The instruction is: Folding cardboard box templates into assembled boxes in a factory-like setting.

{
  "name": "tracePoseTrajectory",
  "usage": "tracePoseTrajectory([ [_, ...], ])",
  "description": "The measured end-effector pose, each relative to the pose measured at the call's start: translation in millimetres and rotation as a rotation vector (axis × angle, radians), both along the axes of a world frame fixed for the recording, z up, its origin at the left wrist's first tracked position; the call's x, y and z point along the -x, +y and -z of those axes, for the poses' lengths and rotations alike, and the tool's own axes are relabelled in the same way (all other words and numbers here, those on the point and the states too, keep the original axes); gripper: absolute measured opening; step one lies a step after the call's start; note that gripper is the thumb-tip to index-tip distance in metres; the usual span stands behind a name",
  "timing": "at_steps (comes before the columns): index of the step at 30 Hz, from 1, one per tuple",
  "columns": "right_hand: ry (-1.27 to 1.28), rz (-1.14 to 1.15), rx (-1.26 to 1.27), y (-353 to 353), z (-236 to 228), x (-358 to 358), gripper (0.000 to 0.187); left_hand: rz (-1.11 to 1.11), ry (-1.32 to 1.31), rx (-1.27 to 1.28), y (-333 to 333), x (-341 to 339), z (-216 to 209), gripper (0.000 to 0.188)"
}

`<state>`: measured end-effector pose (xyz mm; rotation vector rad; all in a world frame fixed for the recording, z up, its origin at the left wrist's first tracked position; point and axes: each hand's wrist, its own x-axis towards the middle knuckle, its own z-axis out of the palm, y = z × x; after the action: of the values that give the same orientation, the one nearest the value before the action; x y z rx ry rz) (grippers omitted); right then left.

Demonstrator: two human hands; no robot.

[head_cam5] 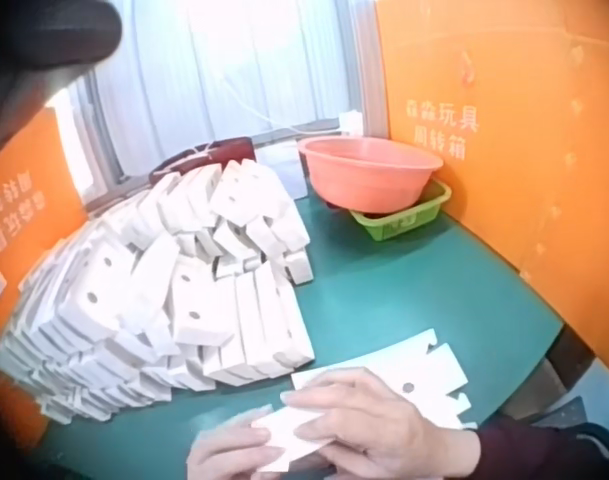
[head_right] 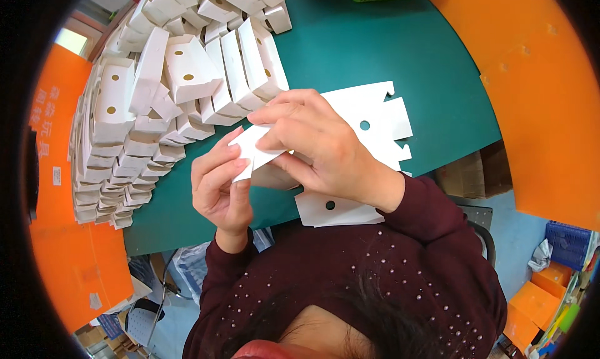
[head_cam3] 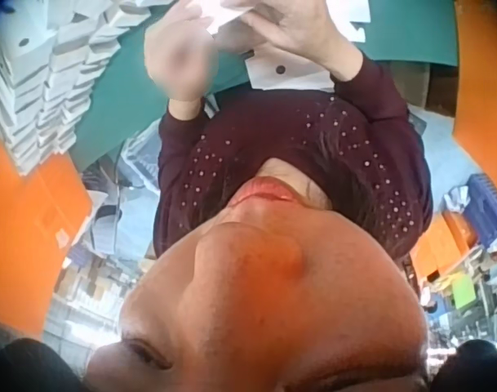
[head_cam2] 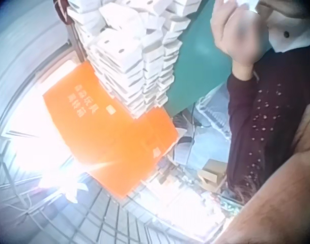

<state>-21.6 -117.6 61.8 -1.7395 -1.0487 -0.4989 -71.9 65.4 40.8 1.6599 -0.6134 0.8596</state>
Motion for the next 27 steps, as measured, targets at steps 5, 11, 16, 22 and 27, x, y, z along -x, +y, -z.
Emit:
tracePoseTrajectory([
  [5, -0.069, 0.043, 0.013, 5, 4, 2, 0.041, 0.035, -0.003, -0.053, 5, 2, -1, 0.017],
  [11, -0.092, 0.087, 0.023, 10, 2, 8, 0.042, 0.176, 0.030, 0.112, 6, 0, 9, 0.013],
  [16, -0.117, 0.163, -0.013, 16, 6, 14, 0.040, 0.283, 0.151, 0.352, 1, 3, 12, 0.012],
  [22, -0.007, 0.158, -0.016, 17, -2, 18, 0.035, 0.331, 0.248, 0.441, 2, 5, 14, 0.012],
  [27, 0.067, 0.131, -0.071, 16, 0, 19, 0.032, 0.356, 0.210, 0.429, 0, 4, 15, 0.013],
])
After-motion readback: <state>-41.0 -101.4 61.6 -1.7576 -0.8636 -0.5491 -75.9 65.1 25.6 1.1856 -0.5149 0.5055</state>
